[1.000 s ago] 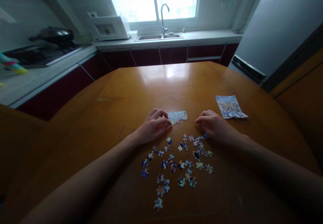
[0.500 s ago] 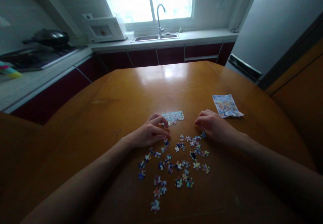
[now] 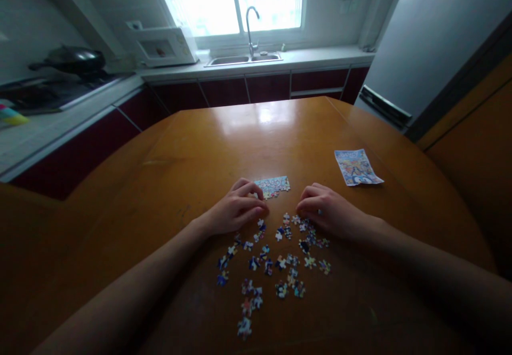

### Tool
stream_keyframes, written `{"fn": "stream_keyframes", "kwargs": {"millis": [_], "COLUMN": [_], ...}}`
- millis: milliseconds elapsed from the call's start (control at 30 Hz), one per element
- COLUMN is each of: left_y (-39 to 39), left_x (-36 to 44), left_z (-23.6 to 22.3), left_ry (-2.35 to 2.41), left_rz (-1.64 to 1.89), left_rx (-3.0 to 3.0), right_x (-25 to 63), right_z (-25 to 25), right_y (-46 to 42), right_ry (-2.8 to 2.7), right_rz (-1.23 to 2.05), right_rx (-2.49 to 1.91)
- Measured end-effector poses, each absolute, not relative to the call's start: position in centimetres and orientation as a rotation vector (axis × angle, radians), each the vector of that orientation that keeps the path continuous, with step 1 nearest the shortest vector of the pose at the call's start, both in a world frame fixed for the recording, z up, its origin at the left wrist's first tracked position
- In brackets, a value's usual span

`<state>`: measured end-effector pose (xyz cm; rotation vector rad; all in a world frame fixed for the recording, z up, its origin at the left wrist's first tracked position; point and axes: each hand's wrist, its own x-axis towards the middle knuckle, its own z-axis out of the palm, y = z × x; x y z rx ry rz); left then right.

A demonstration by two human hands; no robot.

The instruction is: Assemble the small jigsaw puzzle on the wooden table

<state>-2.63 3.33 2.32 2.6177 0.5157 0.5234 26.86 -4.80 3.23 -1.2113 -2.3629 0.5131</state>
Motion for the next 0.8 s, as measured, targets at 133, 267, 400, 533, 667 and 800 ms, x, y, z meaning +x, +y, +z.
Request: {"fn": "stream_keyframes", "kwargs": {"millis": [133, 267, 400, 533, 667, 800], "left_y": [3.5, 3.6, 3.7, 3.7, 3.7, 3.7], "left_x": [-2.6, -2.6, -2.7, -2.7, -2.7, -2.7], "left_z": [1.9, 1.8, 1.7, 1.7, 1.6, 1.6], "left_ry": [0.577, 0.585, 0.579, 0.578, 0.586, 0.579], "left_rz": [0.577, 0.594, 0.608, 0.605, 0.610, 0.617], "left_rx": [2.623, 2.630, 2.631, 2.640, 2.647, 2.644], "right_x": [26.4, 26.3, 26.3, 26.4, 26.8, 27.5], "right_z": [2.7, 2.4, 2.3, 2.1, 2.0, 2.2], "right_y": [-4.8, -4.7, -4.7, -4.6, -4.2, -3.9], "right_ry": [-2.354, -2.336, -2.303, -2.236, -2.177, -2.149], "right_rz": [0.554, 0.581, 0.535, 0.495, 0.488, 0.483], "right_rx": [-1.189, -1.190, -1.279, -1.431, -1.473, -1.396]}}
